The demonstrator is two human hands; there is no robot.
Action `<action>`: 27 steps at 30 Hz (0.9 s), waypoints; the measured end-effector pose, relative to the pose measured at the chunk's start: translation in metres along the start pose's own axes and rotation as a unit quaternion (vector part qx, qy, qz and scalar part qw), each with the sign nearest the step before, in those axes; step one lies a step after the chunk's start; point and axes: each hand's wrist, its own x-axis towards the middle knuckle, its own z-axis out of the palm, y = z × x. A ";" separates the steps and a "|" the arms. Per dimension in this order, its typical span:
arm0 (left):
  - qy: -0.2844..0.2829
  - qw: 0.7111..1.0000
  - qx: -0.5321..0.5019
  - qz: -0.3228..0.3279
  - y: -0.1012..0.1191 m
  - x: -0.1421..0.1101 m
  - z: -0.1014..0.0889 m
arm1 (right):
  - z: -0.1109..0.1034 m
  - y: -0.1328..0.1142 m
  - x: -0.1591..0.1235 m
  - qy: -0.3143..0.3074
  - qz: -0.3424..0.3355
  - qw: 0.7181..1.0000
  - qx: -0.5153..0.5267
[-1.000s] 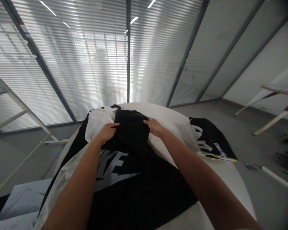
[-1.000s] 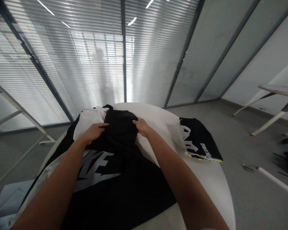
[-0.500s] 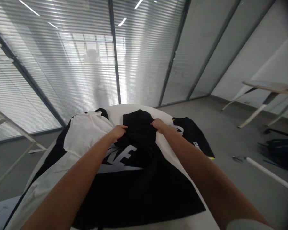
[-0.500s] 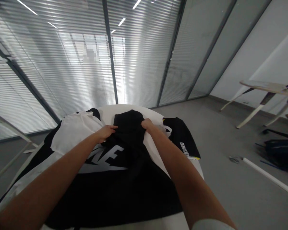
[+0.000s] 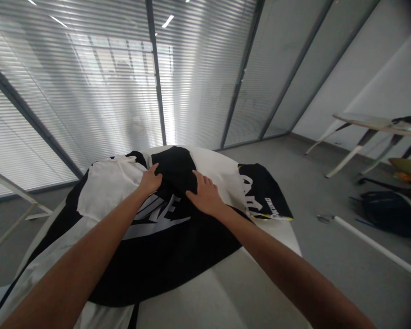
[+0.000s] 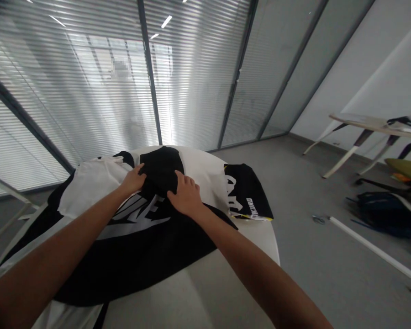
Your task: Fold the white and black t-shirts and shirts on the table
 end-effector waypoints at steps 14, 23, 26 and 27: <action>-0.272 0.962 -0.036 -0.009 -0.004 -0.123 -0.057 | -0.003 0.025 -0.041 -0.187 0.004 0.970 -0.157; -0.195 0.980 -0.014 0.034 -0.011 -0.165 -0.051 | 0.004 -0.022 -0.089 -0.078 -0.008 0.983 -0.166; -0.148 0.984 0.058 0.076 -0.012 -0.171 -0.048 | 0.012 -0.033 -0.099 -0.066 -0.030 0.987 -0.141; -0.145 0.982 0.079 0.089 -0.012 -0.173 -0.047 | 0.016 -0.035 -0.102 -0.059 -0.033 0.988 -0.136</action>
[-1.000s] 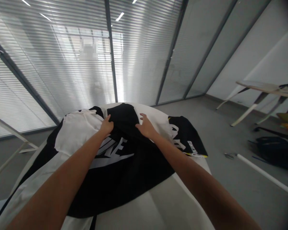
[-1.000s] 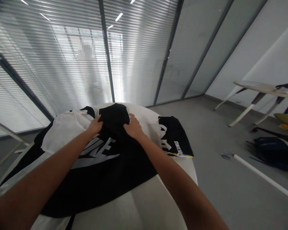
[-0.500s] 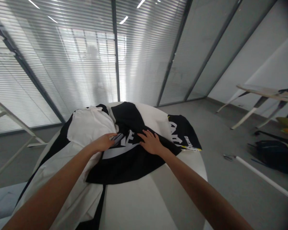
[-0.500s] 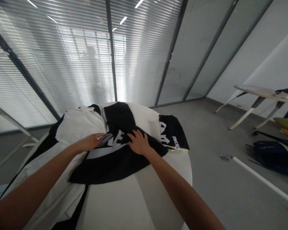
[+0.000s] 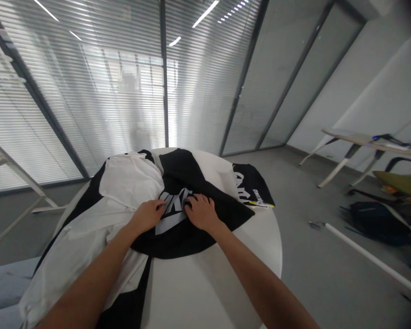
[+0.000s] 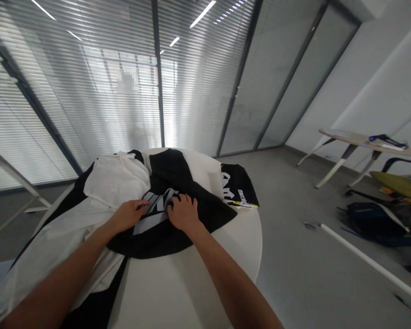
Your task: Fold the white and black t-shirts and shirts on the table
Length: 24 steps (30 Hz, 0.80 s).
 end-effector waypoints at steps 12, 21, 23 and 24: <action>0.047 0.988 0.101 0.107 0.003 -0.014 0.002 | 0.019 0.027 0.020 -0.002 -0.022 1.000 -0.002; 0.047 0.984 0.144 0.091 -0.004 -0.008 0.013 | 0.005 0.023 0.002 0.018 -0.058 0.998 -0.003; 0.054 0.985 0.138 0.091 -0.005 -0.007 0.012 | 0.003 0.022 -0.001 0.002 -0.090 0.996 0.006; 0.057 0.985 0.136 0.094 -0.006 -0.007 0.012 | 0.001 0.022 -0.002 -0.008 -0.103 0.995 0.012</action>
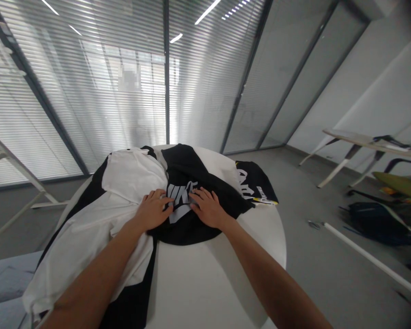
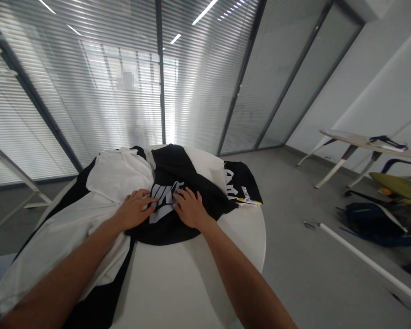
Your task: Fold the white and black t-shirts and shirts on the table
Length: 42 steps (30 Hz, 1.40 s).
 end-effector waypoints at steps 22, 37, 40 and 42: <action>-0.041 0.998 -0.018 0.045 -0.001 -0.001 -0.005 | -0.034 -0.006 -0.006 -0.062 -0.085 0.994 0.030; -0.008 0.994 -0.041 0.100 0.001 -0.005 -0.005 | -0.028 0.012 0.005 0.031 -0.024 0.998 0.055; -0.001 0.994 -0.033 0.104 -0.003 -0.004 0.000 | -0.031 0.021 0.005 0.077 0.065 0.995 0.001; -0.016 0.995 -0.021 0.092 -0.007 -0.004 0.004 | -0.033 0.032 0.005 0.104 0.140 0.984 -0.034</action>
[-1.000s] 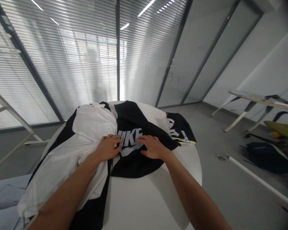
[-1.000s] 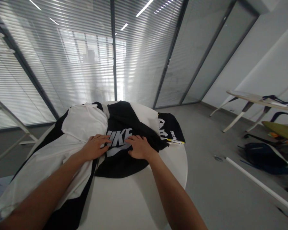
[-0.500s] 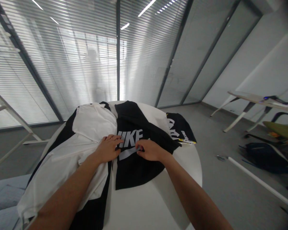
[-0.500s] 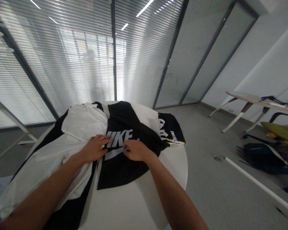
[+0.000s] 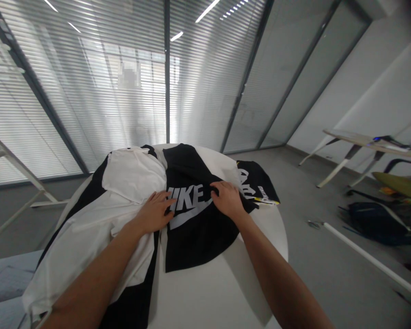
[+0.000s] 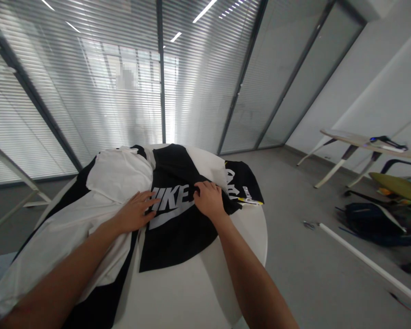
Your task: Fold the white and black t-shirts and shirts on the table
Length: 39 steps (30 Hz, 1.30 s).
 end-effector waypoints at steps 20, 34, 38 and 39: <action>-0.001 1.000 0.007 -0.021 -0.004 0.001 0.004 | 0.014 0.043 0.012 -0.034 0.117 0.992 -0.017; 0.019 0.996 0.015 -0.084 -0.002 0.002 0.004 | 0.007 0.034 0.012 -0.060 0.159 0.985 -0.009; 0.018 0.996 0.015 -0.084 -0.002 0.002 0.004 | 0.002 0.032 0.015 -0.047 0.166 0.985 0.023; 0.017 0.996 0.015 -0.084 -0.002 0.002 0.004 | 0.001 0.031 0.015 -0.042 0.165 0.985 0.026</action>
